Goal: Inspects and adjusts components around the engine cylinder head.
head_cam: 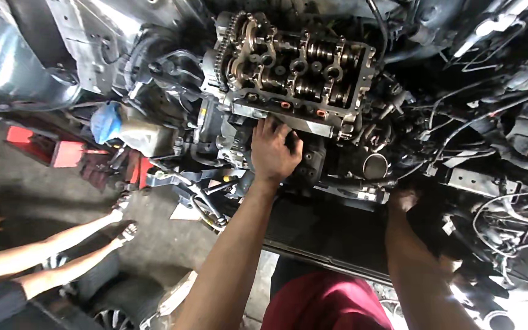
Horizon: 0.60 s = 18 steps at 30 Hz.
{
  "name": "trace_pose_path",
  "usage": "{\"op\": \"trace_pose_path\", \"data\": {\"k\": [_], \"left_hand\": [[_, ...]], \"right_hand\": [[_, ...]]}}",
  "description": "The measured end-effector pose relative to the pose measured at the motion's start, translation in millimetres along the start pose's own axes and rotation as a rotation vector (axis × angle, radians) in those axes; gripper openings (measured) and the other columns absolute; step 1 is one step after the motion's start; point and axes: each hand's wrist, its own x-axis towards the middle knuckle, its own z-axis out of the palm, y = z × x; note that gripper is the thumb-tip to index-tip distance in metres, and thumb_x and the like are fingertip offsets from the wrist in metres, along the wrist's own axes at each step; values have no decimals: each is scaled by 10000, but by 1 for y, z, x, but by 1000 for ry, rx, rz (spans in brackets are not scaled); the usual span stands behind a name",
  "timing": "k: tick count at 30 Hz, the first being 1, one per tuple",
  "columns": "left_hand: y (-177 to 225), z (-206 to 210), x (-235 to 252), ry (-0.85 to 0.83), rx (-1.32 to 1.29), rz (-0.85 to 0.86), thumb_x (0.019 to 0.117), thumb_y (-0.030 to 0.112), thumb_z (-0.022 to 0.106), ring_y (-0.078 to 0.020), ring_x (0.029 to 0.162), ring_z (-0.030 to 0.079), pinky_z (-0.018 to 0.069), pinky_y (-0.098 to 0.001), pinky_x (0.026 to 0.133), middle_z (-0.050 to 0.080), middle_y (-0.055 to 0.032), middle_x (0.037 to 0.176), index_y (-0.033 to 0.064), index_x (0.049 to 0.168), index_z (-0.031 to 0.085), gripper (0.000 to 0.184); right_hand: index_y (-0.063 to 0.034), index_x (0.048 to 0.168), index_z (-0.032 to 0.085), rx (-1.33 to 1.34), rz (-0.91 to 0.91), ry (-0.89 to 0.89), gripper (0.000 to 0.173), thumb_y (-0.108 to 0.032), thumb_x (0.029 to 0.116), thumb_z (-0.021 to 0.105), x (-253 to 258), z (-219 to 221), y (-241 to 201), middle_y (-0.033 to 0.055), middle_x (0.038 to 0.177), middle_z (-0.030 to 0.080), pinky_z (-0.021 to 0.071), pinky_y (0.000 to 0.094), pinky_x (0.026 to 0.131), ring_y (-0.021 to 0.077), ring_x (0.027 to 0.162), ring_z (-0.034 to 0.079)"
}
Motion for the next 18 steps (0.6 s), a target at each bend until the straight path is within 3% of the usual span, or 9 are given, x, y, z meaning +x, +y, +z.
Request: {"op": "trace_pose_path", "data": {"k": [4,6,8,9,11,14,15,17,18], "left_hand": [[-2,4,2,56,2,27,862,262,625,-393,1015,672,529,-520,843,715,-198,1023,67,864,744,228],[-2,4,2,46,7,30,867,267,621,-391,1022,669,523,-519,848,715,-194,1029,68,875,747,236],[-2,4,2,46,10,38,868,268,627,-392,1026,669,526,-522,852,718,-190,1040,70,885,750,234],[-2,4,2,49,11,42,868,266,628,-392,1026,669,525,-521,855,718,-190,1041,69,889,751,233],[-3,5,2,56,16,44,868,267,627,-393,1026,668,524,-519,859,716,-195,1048,66,894,751,238],[-3,4,1,60,20,48,869,268,626,-401,1013,669,526,-524,846,714,-201,1042,59,876,742,239],[-3,4,2,62,20,50,870,266,628,-399,1017,669,526,-522,850,717,-198,1043,61,870,740,234],[-3,4,2,55,20,46,870,269,629,-391,1028,668,524,-519,863,716,-191,1052,65,882,743,234],[-3,4,1,53,16,46,867,271,633,-393,1029,667,523,-522,865,715,-192,1052,66,887,743,234]], "right_hand": [[107,1530,337,59,-18,-98,592,-232,1078,512,-6,-6,-6,346,1564,363,306,506,1214,440,1482,357],[114,1517,354,96,-52,-231,533,-169,1086,487,-13,-12,-10,329,1571,366,292,484,1221,407,1491,356],[42,1505,407,338,-28,-345,446,-127,1094,440,-23,-11,-15,227,1512,484,436,383,1120,262,1370,519],[16,1491,416,538,9,-391,413,-130,1105,396,-26,-9,-15,201,1463,522,497,376,1040,238,1283,576],[1,1498,401,778,74,-457,404,-118,1114,370,-29,-9,-16,200,1457,516,525,394,998,248,1253,590],[10,1483,420,835,84,-465,394,-123,1122,335,-41,-19,-21,198,1468,519,500,390,1003,248,1276,577],[14,1461,444,785,12,-433,388,-149,1125,338,-41,-15,-16,200,1426,546,515,380,966,248,1234,594],[102,1333,541,633,-153,-190,365,-127,1092,390,-47,-2,-8,269,1250,630,564,345,799,293,1068,654],[-13,1519,383,403,0,-572,411,-151,1136,326,-39,-45,-22,137,1521,480,451,340,1086,199,1354,507]]}}
